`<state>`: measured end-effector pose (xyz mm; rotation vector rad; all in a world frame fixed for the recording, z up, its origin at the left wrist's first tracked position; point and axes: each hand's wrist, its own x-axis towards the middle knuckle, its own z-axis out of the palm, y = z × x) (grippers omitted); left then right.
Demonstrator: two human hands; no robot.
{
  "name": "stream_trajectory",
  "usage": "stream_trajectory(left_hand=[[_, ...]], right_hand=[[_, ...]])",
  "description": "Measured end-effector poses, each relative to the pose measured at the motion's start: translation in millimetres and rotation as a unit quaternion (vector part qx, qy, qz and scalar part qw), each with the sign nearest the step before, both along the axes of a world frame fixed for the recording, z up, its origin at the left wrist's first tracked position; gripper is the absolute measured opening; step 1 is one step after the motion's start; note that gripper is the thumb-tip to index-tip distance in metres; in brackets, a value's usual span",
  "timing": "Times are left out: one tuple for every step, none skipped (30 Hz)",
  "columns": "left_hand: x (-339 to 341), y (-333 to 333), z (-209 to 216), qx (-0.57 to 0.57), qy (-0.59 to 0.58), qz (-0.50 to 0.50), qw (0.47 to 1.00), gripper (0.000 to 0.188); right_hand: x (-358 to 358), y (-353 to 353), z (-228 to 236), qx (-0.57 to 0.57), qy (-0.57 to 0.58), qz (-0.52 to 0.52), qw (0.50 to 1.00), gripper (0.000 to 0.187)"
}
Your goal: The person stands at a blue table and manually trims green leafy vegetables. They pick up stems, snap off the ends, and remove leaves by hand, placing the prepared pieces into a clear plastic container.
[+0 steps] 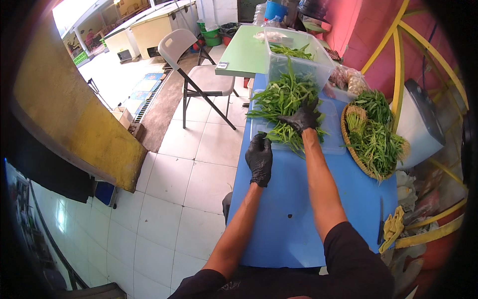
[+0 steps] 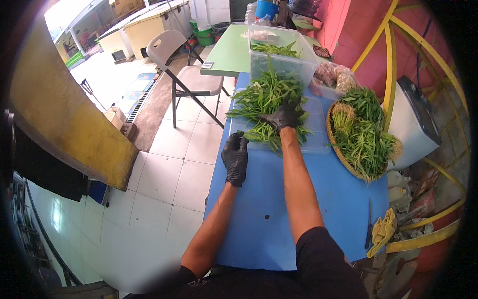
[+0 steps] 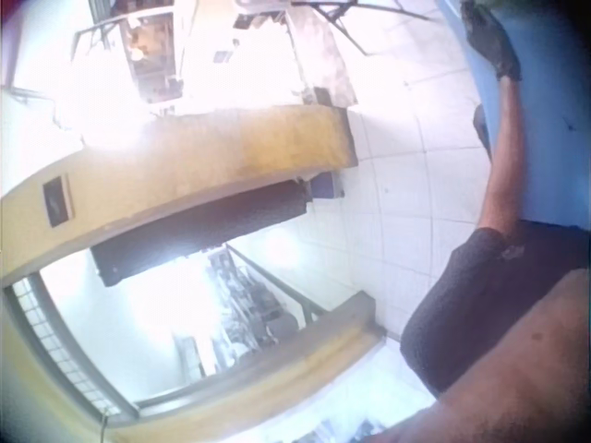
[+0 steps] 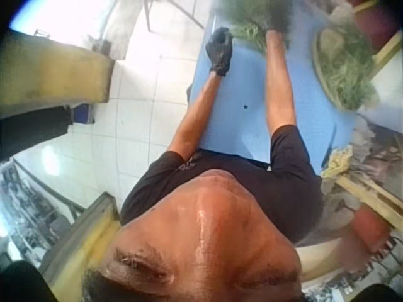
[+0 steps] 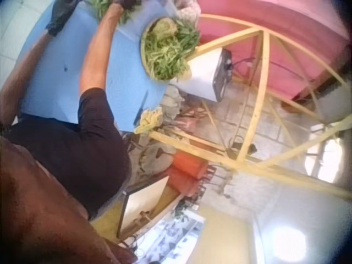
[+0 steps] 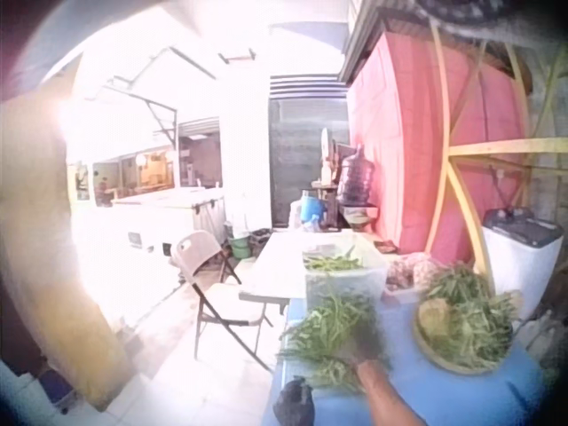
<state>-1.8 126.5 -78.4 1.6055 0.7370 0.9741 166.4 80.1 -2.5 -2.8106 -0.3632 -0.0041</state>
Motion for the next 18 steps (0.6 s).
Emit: stream_trajectory(left_hand=[[-1, -3, 1, -0.003, 0.024, -0.004, 1.0, 0.018], [0, -5, 3, 0.008, 0.011, 0.0, 1.0, 0.018], [2, -6, 4, 0.02, -0.003, 0.004, 1.0, 0.018], [2, -12, 5, 0.028, -0.012, 0.001, 1.0, 0.019], [5, -10, -1, 0.045, -0.016, 0.012, 0.999, 0.019], [8, -8, -10, 0.061, -0.02, 0.022, 0.998, 0.019], [9, -5, -15, 0.079, -0.024, 0.036, 0.996, 0.02], [5, -4, -6, 0.153, 0.027, 0.046, 0.987, 0.02], [0, -4, 3, 0.225, 0.079, 0.055, 0.97, 0.02], [-4, -7, 12, 0.296, 0.127, 0.06, 0.945, 0.02], [-4, -10, 14, 0.319, 0.165, 0.035, 0.933, 0.021], [-5, -14, 15, 0.341, 0.201, 0.008, 0.918, 0.022], [-6, -15, 18, 0.367, 0.237, -0.016, 0.9, 0.023], [-9, -16, 18, 0.373, 0.243, -0.039, 0.894, 0.023], [-12, -15, 17, 0.38, 0.248, -0.063, 0.889, 0.024], [-17, -15, 18, 0.386, 0.253, -0.087, 0.883, 0.024], [-27, -17, 27, 0.373, 0.266, -0.144, 0.877, 0.025], [-41, -21, 36, 0.359, 0.279, -0.201, 0.868, 0.025]], right_hand=[[5, -9, -9, 0.015, -0.004, 0.011, 1.0, 0.134], [10, -14, -18, 0.029, -0.008, 0.023, 0.999, 0.134], [18, -11, -25, 0.005, -0.021, 0.027, 0.999, 0.134], [25, -9, -29, -0.02, -0.03, 0.025, 0.999, 0.134], [24, -2, -28, -0.043, -0.043, 0.033, 0.998, 0.133], [20, 0, -29, -0.049, -0.039, 0.044, 0.997, 0.133], [13, 5, -24, -0.054, -0.035, 0.058, 0.996, 0.132], [5, 10, -16, -0.057, -0.031, 0.073, 0.995, 0.132], [-7, 8, -11, -0.035, -0.031, 0.081, 0.996, 0.131], [-7, 6, -14, -0.03, -0.042, 0.083, 0.995, 0.13], [-6, 5, -19, -0.025, -0.053, 0.085, 0.995, 0.13], [-6, 2, -22, -0.02, -0.064, 0.086, 0.994, 0.129], [-12, 3, -13, -0.009, -0.057, 0.076, 0.995, 0.117], [-15, 1, -10, -0.009, -0.032, 0.081, 0.996, 0.118], [-17, -3, -6, -0.008, -0.007, 0.085, 0.996, 0.119], [-19, -7, -1, -0.008, 0.018, 0.088, 0.996, 0.119], [-26, -13, 0, 0.008, 0.026, 0.088, 0.996, 0.084], [-34, -24, -4, 0.012, 0.019, 0.095, 0.995, 0.082]])
